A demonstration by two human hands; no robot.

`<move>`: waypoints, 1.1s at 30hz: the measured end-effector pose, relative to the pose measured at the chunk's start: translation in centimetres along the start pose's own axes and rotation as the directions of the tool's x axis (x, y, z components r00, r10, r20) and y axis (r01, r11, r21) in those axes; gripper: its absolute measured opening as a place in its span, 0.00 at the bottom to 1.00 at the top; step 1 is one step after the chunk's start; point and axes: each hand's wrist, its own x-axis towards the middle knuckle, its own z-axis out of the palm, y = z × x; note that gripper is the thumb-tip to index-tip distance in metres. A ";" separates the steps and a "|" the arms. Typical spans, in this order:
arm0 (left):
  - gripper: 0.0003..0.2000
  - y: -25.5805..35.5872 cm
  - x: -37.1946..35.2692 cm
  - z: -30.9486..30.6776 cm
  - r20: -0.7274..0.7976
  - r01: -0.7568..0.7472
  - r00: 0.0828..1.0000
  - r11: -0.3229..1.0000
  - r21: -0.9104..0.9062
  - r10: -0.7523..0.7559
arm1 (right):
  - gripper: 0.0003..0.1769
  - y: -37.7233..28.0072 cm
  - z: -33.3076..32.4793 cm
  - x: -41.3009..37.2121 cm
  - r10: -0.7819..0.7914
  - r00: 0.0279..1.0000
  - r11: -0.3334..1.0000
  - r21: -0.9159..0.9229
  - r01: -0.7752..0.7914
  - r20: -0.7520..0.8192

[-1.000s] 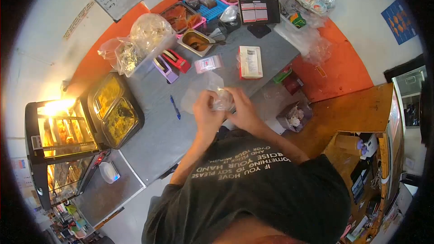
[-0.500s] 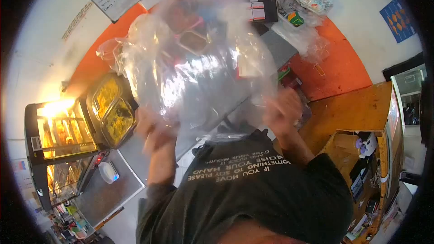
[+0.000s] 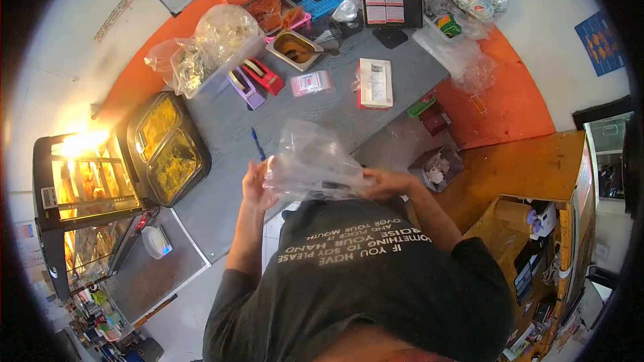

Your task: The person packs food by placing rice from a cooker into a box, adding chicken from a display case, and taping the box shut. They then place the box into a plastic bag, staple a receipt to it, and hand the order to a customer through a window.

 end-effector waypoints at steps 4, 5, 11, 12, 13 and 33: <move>0.07 1.1 1.3 -2.0 0.036 0.008 0.979 -0.214 0.977 0.199 | 0.23 -2.2 -5.6 3.3 -0.128 0.938 0.960 0.198 0.199 -0.323; 0.07 0.9 1.2 -4.5 -0.047 0.097 0.941 -0.137 0.986 0.335 | 0.24 -4.0 -6.8 3.6 -0.150 0.948 0.987 0.004 0.158 -0.281; 0.07 0.5 3.5 -0.4 -0.491 0.287 0.658 0.413 0.865 0.571 | 0.48 -7.6 -13.4 12.1 -0.423 0.622 0.906 -0.289 0.310 -0.658; 0.09 -0.1 4.0 -0.6 -0.502 0.245 0.650 0.468 0.849 0.571 | 0.48 -7.6 -13.3 14.1 -0.420 0.640 0.908 -0.287 0.307 -0.643; 0.11 -0.7 4.6 -0.8 -0.506 0.195 0.644 0.517 0.833 0.574 | 0.57 -6.8 -13.5 16.9 -0.246 0.516 0.946 -0.320 -0.057 -0.821; 0.23 -1.4 7.9 -8.9 -0.284 -0.211 0.892 0.881 0.424 0.351 | 0.66 -10.8 1.1 14.5 -0.826 0.363 0.075 -0.555 0.829 0.431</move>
